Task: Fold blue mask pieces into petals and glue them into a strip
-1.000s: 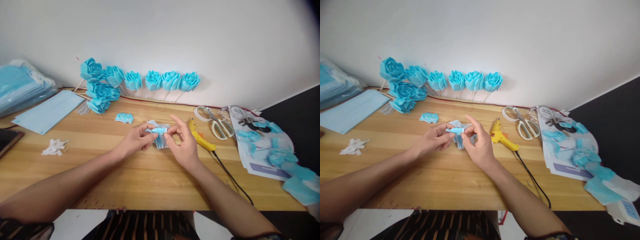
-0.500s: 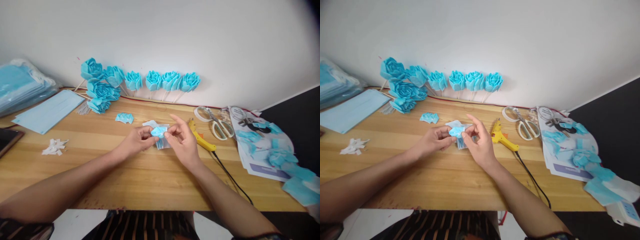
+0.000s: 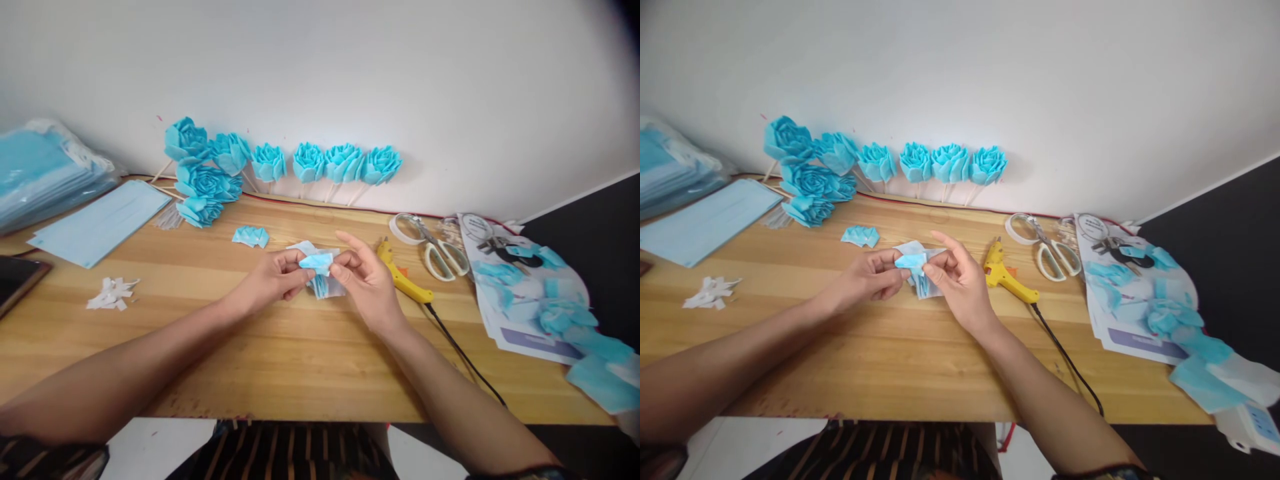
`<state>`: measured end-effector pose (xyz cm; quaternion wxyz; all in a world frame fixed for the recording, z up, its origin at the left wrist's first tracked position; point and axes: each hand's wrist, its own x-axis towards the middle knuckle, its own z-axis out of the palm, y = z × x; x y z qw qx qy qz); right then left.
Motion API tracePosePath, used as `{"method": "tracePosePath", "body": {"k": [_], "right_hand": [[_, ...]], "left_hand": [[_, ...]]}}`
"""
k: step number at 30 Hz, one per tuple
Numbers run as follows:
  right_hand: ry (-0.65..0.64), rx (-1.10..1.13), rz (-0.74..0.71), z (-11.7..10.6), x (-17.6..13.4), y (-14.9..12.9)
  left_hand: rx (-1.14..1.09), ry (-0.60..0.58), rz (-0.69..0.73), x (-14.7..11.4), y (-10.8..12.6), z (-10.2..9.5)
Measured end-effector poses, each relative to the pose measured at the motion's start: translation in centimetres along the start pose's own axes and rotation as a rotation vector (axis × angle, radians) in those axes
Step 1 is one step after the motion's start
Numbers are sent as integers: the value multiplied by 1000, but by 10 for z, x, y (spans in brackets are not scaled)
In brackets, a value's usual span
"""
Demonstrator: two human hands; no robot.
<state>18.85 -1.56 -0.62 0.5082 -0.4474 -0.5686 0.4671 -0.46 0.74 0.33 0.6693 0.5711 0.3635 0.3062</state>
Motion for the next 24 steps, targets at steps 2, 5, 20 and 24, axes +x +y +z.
{"method": "tracePosePath", "body": {"k": [2, 5, 20, 24], "right_hand": [[22, -19, -32, 1, 0, 0], [90, -95, -119, 3, -2, -1], [67, 52, -23, -5, 2, -4], [108, -3, -65, -6, 2, -5]], "left_hand": [[-1, 4, 1, 1, 0, 0], [7, 9, 3, 1, -1, 0], [-29, 21, -14, 0, -3, -2], [-17, 37, -9, 1, -2, -1]]}}
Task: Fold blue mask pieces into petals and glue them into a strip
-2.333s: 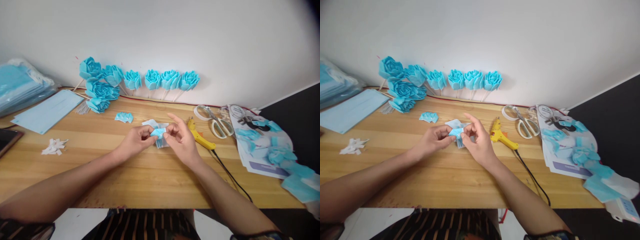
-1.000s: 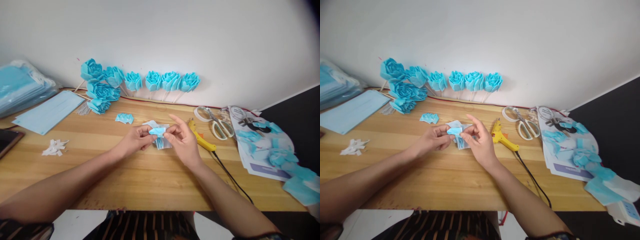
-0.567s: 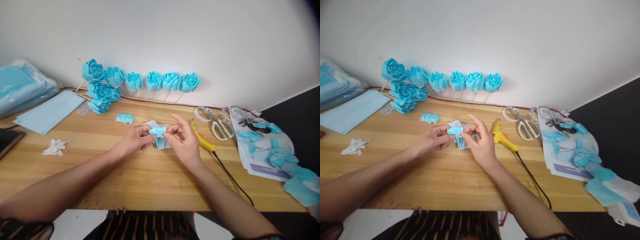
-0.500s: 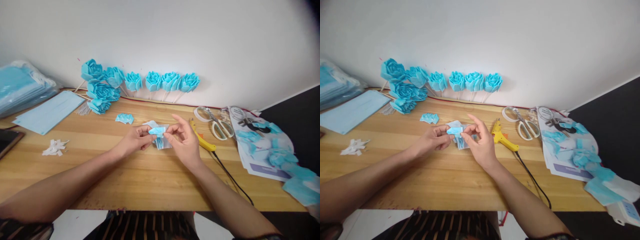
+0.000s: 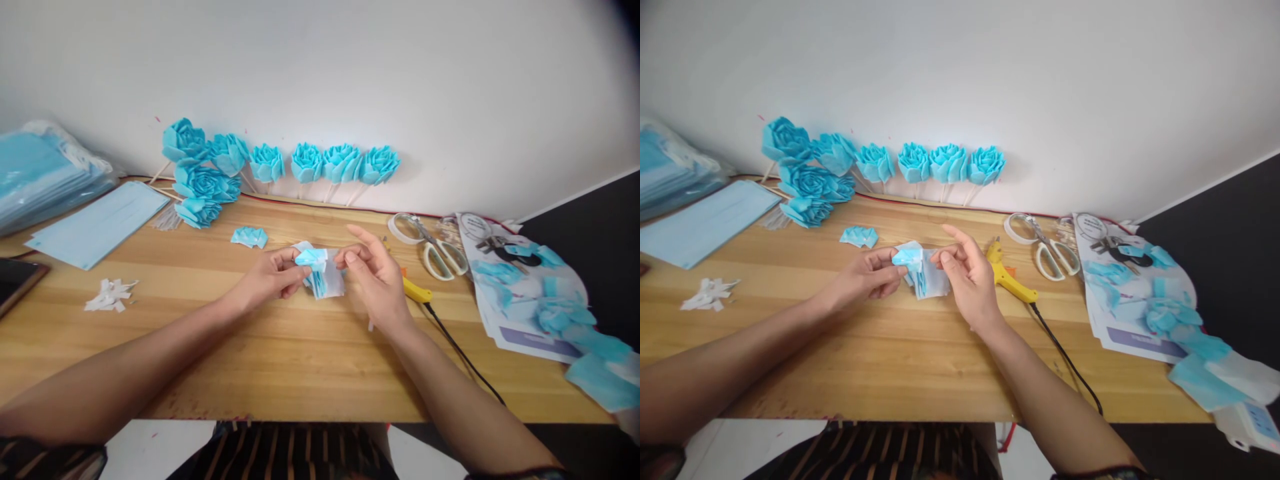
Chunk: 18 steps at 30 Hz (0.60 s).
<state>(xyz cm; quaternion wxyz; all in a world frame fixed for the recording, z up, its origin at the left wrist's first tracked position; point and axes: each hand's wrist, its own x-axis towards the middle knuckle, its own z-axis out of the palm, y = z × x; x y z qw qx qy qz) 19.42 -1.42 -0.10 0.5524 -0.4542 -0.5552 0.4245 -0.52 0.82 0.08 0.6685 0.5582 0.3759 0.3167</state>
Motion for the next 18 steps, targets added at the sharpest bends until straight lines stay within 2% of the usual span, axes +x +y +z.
{"method": "tracePosePath", "body": {"k": [12, 15, 18], "right_hand": [[-125, -54, 11, -1, -1, -6], [-191, -53, 34, -4, 0, -8], [-271, -148, 16, -6, 0, -11]], "left_hand": [[82, -17, 40, 2, 1, 2], [125, -3, 55, 2, -2, 3], [215, -8, 78, 0, -4, 4]]}}
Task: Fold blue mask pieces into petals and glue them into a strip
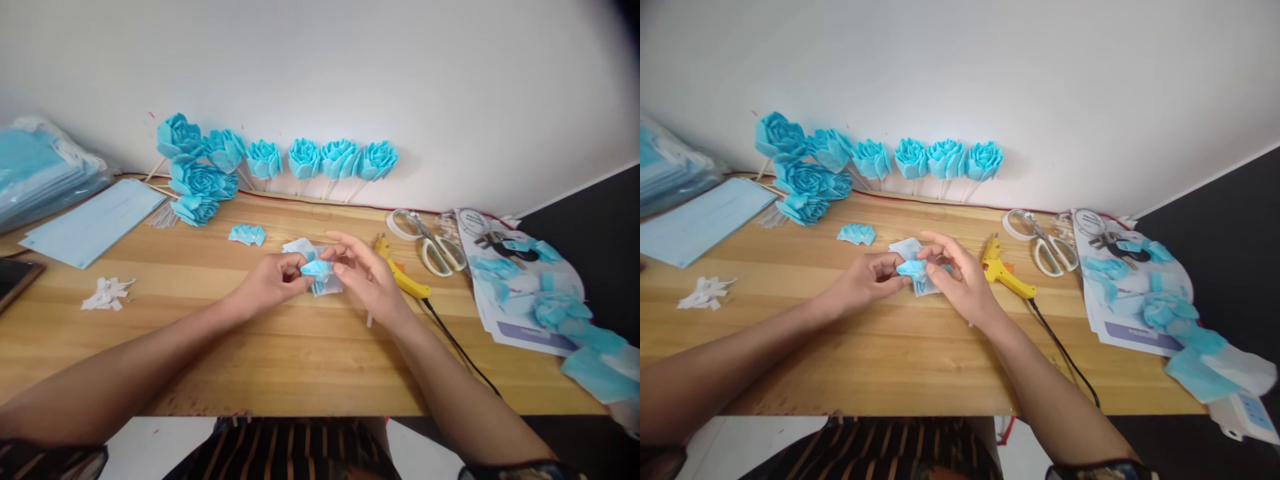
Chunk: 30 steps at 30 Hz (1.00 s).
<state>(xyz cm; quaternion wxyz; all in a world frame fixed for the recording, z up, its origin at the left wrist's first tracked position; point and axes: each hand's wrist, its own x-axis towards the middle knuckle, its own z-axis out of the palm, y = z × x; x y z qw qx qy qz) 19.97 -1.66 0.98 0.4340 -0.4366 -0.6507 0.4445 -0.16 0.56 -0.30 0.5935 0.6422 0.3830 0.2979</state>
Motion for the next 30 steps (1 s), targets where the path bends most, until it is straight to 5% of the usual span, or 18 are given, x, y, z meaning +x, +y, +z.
{"method": "tracePosePath", "body": {"k": [5, 13, 24, 30], "right_hand": [[-29, -221, -52, 0, -1, -2], [-72, -144, 62, -4, 0, -2], [-159, -406, -75, -2, 0, -12], [-67, -308, -37, 1, 0, -6]], "left_hand": [[107, -22, 42, -2, -1, 0], [-52, -36, -37, 2, 3, -4], [251, -27, 77, -5, 4, 1], [31, -37, -3, -3, 2, -1]]}}
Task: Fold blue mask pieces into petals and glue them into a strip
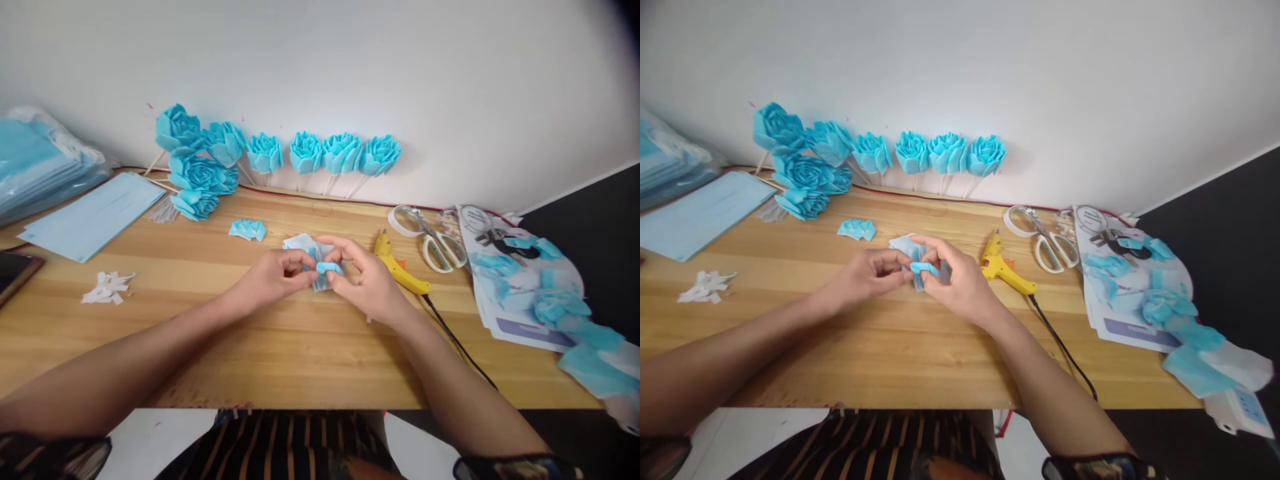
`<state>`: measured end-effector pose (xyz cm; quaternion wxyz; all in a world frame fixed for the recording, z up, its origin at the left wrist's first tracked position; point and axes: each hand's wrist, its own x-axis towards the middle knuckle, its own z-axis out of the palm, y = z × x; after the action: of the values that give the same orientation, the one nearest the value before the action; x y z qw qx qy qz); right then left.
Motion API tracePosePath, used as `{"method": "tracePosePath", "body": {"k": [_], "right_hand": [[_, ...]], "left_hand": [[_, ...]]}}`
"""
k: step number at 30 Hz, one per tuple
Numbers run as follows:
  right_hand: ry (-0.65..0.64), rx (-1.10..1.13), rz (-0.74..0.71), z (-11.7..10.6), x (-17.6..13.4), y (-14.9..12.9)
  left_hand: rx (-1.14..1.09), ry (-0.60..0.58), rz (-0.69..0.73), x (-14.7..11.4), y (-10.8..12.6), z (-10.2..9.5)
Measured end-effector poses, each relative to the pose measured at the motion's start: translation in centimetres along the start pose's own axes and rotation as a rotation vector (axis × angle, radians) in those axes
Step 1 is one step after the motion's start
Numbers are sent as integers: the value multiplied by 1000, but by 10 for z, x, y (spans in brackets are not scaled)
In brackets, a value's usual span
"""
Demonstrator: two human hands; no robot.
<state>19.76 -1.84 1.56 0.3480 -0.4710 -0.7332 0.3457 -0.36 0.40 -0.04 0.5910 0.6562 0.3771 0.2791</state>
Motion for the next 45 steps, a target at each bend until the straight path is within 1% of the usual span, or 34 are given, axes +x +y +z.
{"method": "tracePosePath", "body": {"k": [3, 6, 9, 13, 16, 23, 27, 30, 33, 37, 41, 45], "right_hand": [[36, 249, 83, -2, 2, 6], [53, 478, 169, -3, 3, 10], [103, 591, 215, -2, 4, 10], [102, 681, 243, 0, 4, 11], [93, 684, 247, 3, 4, 12], [59, 629, 240, 10, 2, 10], [50, 624, 247, 10, 0, 11], [68, 649, 217, 8, 0, 13], [73, 659, 221, 6, 1, 12], [38, 634, 242, 6, 1, 9], [-3, 622, 220, 10, 0, 10], [-9, 577, 216, 11, -1, 11]], "left_hand": [[-204, 10, -41, 2, -2, -3], [-312, 81, -47, 5, -4, -6], [-324, 115, -36, 6, -6, -7], [-224, 78, 3, 4, -2, -6], [-151, 56, 37, 1, 3, -4], [-123, 53, 71, 1, 7, 3], [-139, 64, 49, 3, 4, 2], [-161, 70, 32, 3, 1, -1], [-177, 63, 42, 2, -1, -3], [-162, 62, 59, 0, 1, -2], [-152, 66, 46, 0, 6, 0], [-150, 73, 70, 2, 7, 1]]}}
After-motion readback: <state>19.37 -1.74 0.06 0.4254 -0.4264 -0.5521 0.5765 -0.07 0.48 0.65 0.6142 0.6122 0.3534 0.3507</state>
